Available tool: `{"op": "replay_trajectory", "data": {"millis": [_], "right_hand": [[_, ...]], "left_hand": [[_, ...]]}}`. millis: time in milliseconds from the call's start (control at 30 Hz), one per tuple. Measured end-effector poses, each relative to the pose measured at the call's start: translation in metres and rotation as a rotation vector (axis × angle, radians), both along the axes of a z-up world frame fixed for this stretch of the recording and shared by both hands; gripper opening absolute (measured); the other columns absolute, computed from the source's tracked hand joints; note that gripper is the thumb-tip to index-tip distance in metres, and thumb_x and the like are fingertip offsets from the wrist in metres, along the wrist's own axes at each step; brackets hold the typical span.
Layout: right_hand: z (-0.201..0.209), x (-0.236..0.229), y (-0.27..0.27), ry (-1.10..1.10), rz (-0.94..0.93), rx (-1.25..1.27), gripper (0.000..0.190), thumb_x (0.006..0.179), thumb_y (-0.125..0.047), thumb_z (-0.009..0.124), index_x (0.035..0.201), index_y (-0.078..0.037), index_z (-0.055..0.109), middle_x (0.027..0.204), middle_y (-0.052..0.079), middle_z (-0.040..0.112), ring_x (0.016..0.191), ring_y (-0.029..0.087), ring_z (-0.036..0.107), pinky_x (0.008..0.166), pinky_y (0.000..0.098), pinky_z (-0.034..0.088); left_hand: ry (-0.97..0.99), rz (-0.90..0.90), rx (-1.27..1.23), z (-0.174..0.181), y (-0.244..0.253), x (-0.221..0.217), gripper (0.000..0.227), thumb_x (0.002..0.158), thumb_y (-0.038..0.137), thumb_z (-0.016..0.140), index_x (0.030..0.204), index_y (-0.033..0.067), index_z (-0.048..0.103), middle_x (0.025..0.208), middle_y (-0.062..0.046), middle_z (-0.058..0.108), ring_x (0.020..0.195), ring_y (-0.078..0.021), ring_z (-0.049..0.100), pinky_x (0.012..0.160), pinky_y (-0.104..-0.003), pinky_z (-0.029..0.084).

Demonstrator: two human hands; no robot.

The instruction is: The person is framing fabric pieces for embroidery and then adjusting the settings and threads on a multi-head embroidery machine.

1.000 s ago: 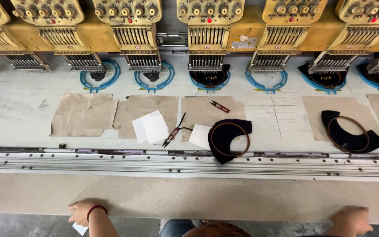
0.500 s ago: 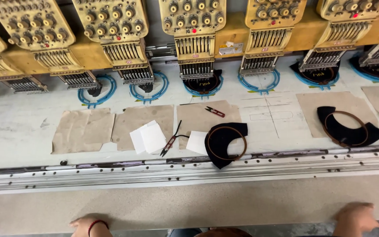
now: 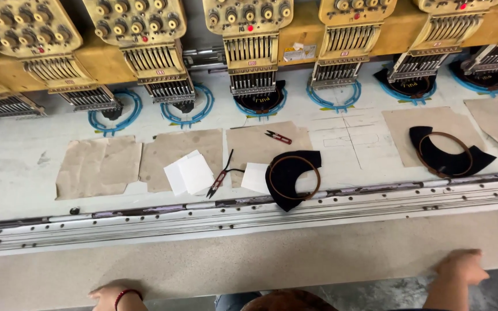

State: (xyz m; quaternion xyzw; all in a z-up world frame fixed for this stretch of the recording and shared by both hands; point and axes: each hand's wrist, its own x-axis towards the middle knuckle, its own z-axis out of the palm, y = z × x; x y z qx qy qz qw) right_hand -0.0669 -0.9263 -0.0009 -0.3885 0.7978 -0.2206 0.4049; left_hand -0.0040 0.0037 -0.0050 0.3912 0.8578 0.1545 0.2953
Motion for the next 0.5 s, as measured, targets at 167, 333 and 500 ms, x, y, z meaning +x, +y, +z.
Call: {"op": "replay_trajectory", "data": {"millis": [167, 333, 500], "right_hand": [[0.008, -0.009, 0.008, 0.390, 0.377, -0.027, 0.066, 0.111, -0.050, 0.058, 0.162, -0.022, 0.027, 0.155, 0.025, 0.056, 0.139, 0.042, 0.061, 0.108, 0.0498, 0.052], [-0.015, -0.005, -0.010, 0.005, -0.038, -0.047, 0.078, 0.103, -0.080, 0.066, 0.152, -0.025, 0.041, 0.152, 0.006, 0.057, 0.127, 0.027, 0.069, 0.091, 0.0423, 0.065], [-0.034, 0.002, -0.032, 0.171, -0.131, 0.103, 0.082, 0.103, -0.086, 0.058, 0.159, -0.029, 0.036, 0.154, 0.000, 0.059, 0.130, 0.024, 0.069, 0.102, 0.0425, 0.063]], "left_hand": [[-0.097, -0.018, 0.064, 0.015, -0.003, -0.013, 0.079, 0.105, 0.082, 0.039, 0.146, 0.0159, 0.056, 0.133, -0.015, 0.072, 0.114, -0.0399, 0.073, 0.094, -0.053, 0.061], [-0.255, -0.052, 0.181, 0.009, -0.002, -0.021, 0.068, 0.110, 0.067, 0.042, 0.140, 0.0075, 0.056, 0.126, -0.024, 0.073, 0.110, -0.0449, 0.073, 0.087, -0.060, 0.060], [-0.307, -0.053, 0.214, 0.009, -0.002, -0.023, 0.067, 0.108, 0.066, 0.043, 0.140, 0.0090, 0.055, 0.121, -0.022, 0.076, 0.106, -0.0470, 0.074, 0.086, -0.058, 0.057]]}}
